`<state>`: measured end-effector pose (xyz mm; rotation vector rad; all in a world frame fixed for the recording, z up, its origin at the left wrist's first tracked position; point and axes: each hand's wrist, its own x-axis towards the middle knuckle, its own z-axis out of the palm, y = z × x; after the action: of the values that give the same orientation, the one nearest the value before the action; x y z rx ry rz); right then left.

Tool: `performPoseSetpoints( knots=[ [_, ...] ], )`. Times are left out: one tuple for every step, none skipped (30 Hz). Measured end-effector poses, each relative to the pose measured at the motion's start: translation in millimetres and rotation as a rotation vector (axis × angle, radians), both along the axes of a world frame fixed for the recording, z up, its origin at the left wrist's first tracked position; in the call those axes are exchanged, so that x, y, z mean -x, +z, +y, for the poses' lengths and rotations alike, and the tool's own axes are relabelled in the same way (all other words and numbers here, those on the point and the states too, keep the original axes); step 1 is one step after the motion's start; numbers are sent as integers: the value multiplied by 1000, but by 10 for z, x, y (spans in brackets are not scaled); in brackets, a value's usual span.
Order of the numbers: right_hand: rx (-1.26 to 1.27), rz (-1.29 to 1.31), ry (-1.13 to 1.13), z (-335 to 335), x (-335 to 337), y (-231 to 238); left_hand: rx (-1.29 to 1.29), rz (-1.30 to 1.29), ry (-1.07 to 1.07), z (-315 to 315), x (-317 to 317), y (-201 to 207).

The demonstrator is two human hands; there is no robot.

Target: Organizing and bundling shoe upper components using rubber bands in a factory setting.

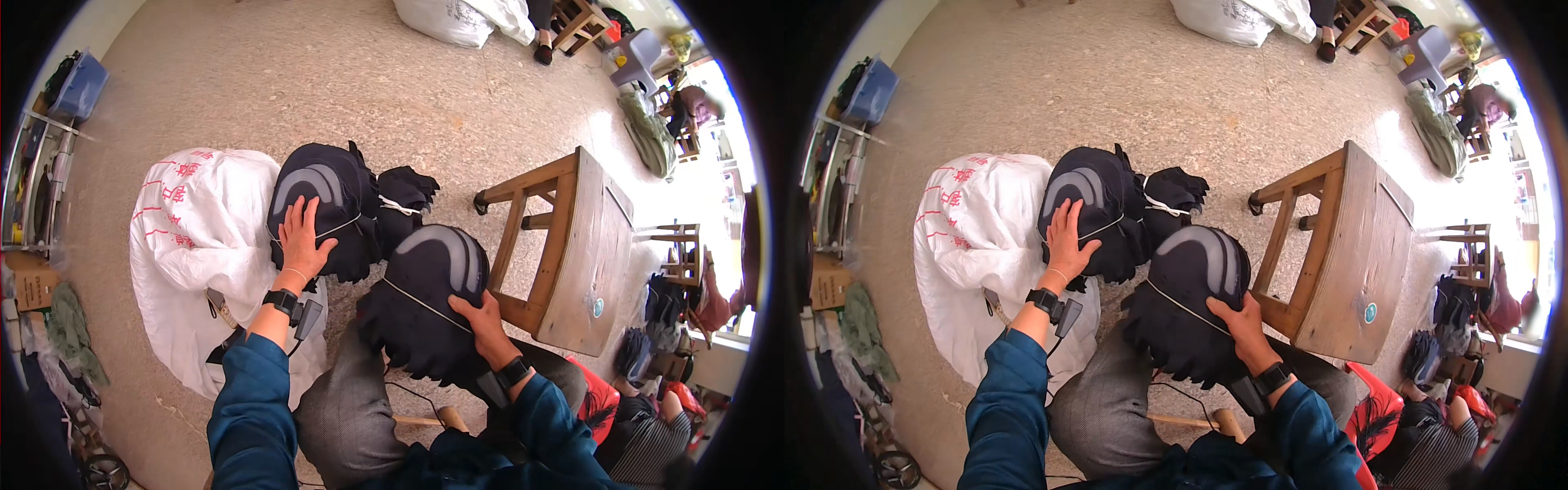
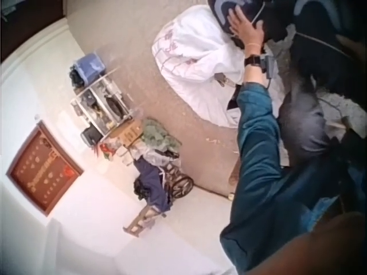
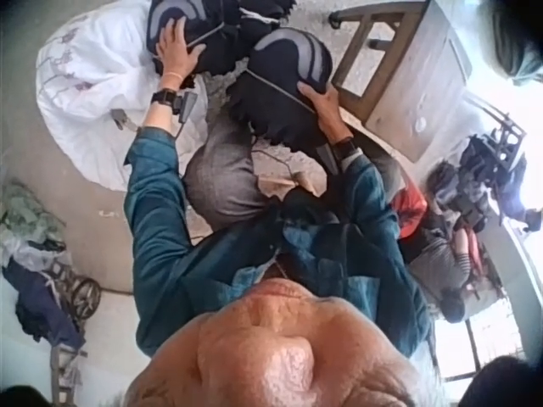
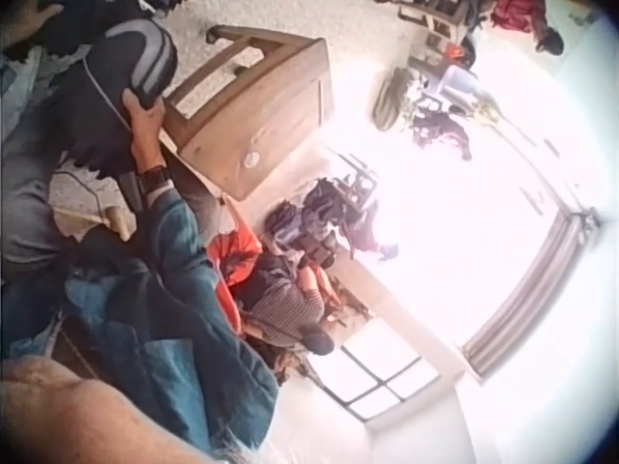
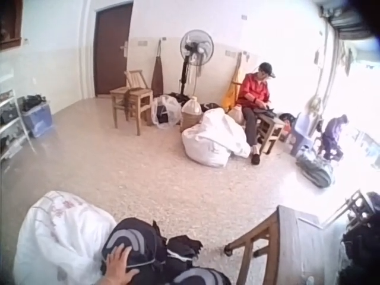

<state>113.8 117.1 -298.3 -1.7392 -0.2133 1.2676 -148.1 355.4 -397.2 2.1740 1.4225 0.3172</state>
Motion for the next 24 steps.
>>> performPoseSetpoints(
  knots=[
    [3,2,-2,53,19,0,11,8,-6,9,27,-6],
    [-20,-15,25,121,22,11,14,18,-10,25,39,-14],
    [-41,-33,53,207,17,46,19,19,-10,32,52,-23],
    [-37,-32,51,272,-16,69,18,6,-15,33,51,-31],
    [-90,-23,74,343,-55,92,17,-8,-20,39,47,-39],
    [-145,-11,100,427,-83,140,19,-4,-21,48,70,-55],
    [-198,12,129,531,-111,279,9,-32,-40,55,101,-81],
    [-225,26,126,610,-109,419,-1,-59,-59,63,135,-105],
    [-251,32,119,637,-125,509,2,-62,-64,65,111,-110],
    [-288,5,86,627,-124,467,5,-81,-63,69,93,-109],
    [-286,3,81,654,-86,488,7,-99,-61,79,80,-103],
    [-329,33,31,719,2,531,6,-97,-66,150,142,-137],
    [-375,70,-16,778,84,561,-13,-87,-107,258,268,-171],
    [-382,111,-14,821,135,529,-33,-76,-148,332,407,-189],
    [-378,99,-28,838,126,479,-28,-87,-164,360,392,-81],
    [-346,134,-32,830,71,438,314,-451,-12,379,301,168],
    [-321,175,-35,819,45,415,664,-794,150,380,244,374],
    [-326,148,2,819,77,354,670,-792,133,339,278,460],
    [-285,141,49,803,94,346,735,-730,48,264,294,519],
    [-280,122,93,775,110,323,798,-666,-39,190,300,573],
    [-277,104,137,748,124,279,794,-669,-71,94,202,721],
    [-293,97,174,738,178,242,721,-601,-89,65,214,779],
    [-280,116,212,701,206,245,649,-535,-107,40,211,814],
    [-272,134,254,689,234,305,654,-531,-113,-7,220,847]
  ],
)
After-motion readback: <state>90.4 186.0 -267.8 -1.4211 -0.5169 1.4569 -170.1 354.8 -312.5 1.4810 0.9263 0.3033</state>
